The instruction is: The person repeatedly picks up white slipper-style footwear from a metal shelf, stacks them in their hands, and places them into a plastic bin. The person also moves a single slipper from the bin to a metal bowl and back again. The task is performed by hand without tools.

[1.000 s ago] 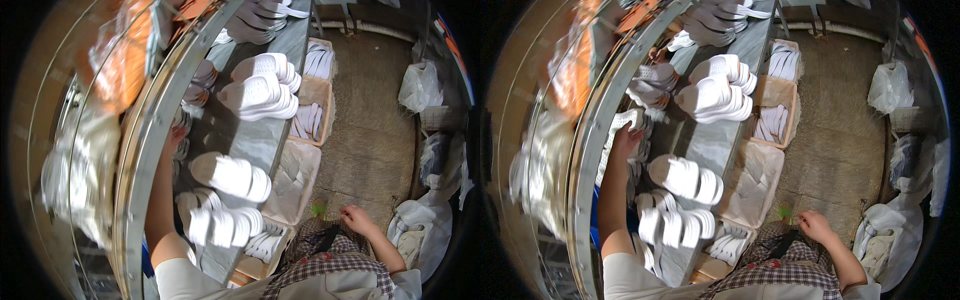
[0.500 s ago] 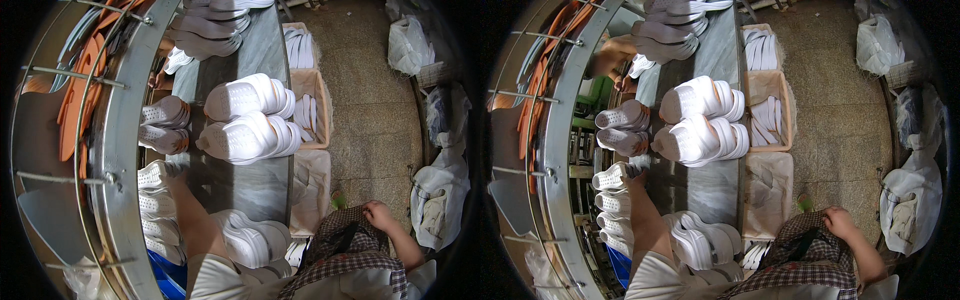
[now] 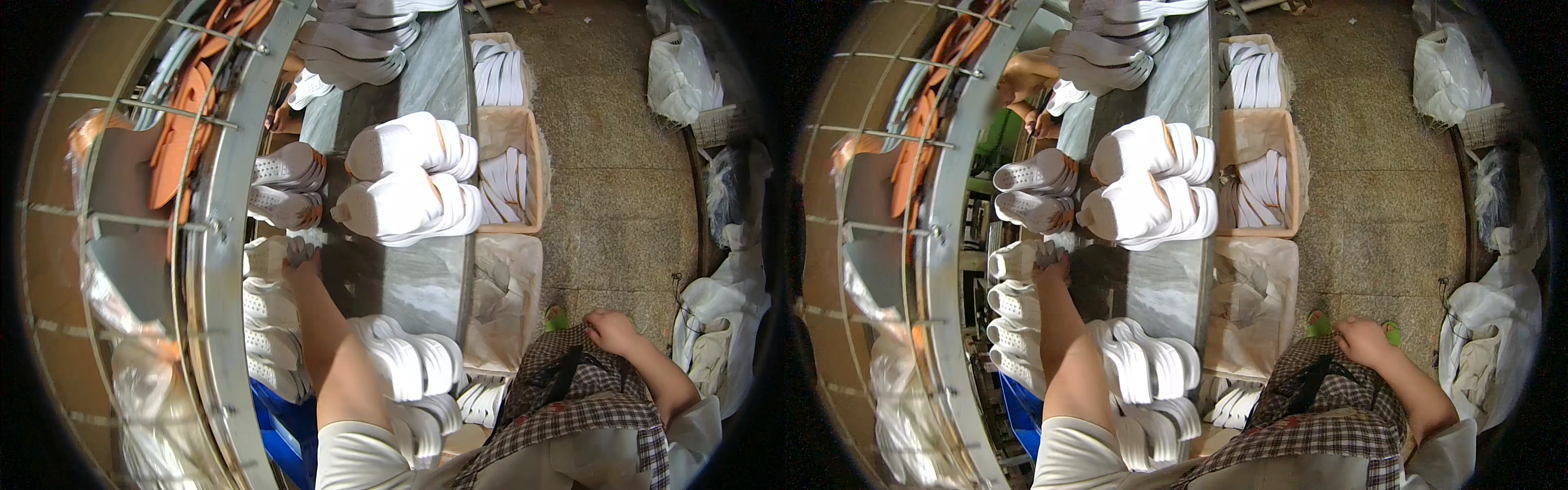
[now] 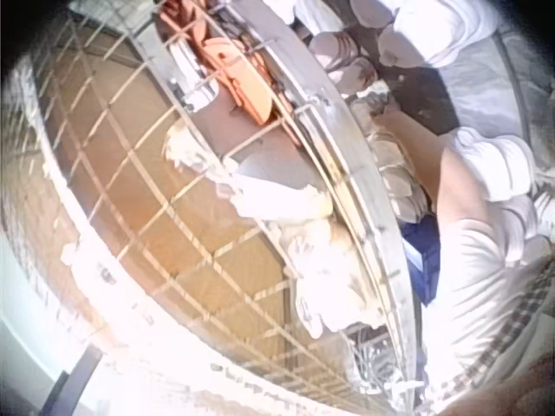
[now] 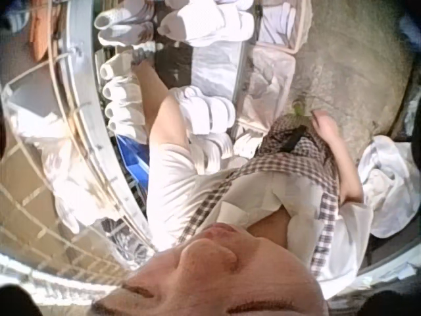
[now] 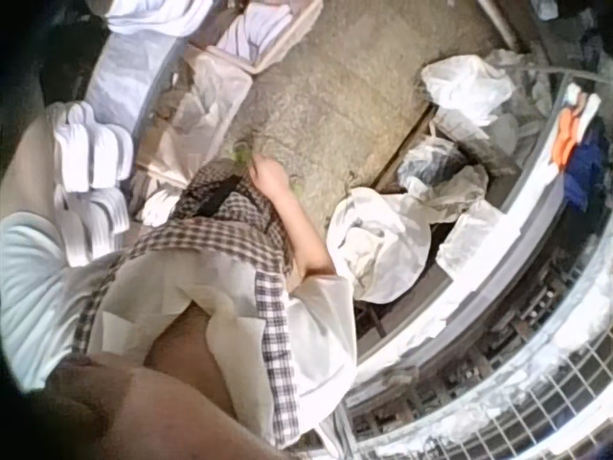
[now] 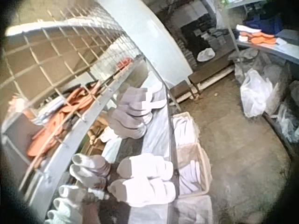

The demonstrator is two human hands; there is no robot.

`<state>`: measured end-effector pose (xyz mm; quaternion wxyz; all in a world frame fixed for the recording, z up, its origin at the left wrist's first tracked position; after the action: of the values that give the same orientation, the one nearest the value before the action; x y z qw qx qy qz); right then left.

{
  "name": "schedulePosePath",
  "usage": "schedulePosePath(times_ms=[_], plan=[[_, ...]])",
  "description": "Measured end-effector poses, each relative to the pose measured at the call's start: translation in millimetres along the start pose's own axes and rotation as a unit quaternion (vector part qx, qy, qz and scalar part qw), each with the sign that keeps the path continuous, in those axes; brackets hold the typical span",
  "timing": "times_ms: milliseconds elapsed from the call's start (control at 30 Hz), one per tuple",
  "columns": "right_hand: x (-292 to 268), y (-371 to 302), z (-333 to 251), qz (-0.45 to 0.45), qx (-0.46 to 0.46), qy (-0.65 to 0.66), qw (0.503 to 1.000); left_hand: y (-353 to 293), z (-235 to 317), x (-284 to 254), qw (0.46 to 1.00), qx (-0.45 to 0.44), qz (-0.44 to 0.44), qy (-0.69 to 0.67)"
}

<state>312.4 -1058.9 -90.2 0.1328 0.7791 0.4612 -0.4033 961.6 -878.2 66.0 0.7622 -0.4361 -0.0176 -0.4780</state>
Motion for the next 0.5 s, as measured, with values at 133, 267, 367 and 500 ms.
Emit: schedulePosePath(times_ms=[133,267,367,500], plan=[[-21.1,-12.8,20.9,0.015,-0.071,0.053,0.996,-93.2,-39.2,-11.2,0.939,-0.152,0.224,-0.214],[-45.2,-43.6,55.0,-0.022,-0.093,0.025,0.995,-183.2,-76.1,-37.0,0.918,-0.196,0.215,-0.269],[-67.2,-66.1,76.3,-0.053,-0.093,0.037,0.994,-263.5,-89.3,-51.7,0.942,-0.213,0.165,-0.199],[-97.8,-78.7,81.6,-0.092,-0.075,0.11,0.987,-371.7,-116.2,-98.3,0.963,-0.225,-0.038,-0.142]])
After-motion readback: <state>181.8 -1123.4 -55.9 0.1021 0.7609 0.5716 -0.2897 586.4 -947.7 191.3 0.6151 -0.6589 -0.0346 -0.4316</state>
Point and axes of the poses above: each hand's wrist, its own y-axis towards the middle knuckle, its own x-axis out of the palm, z = x × y, the point moved 3 cm from there along y, towards the middle knuckle, and after that the axes turned 11 degrees about z, right-handed, at the moved point
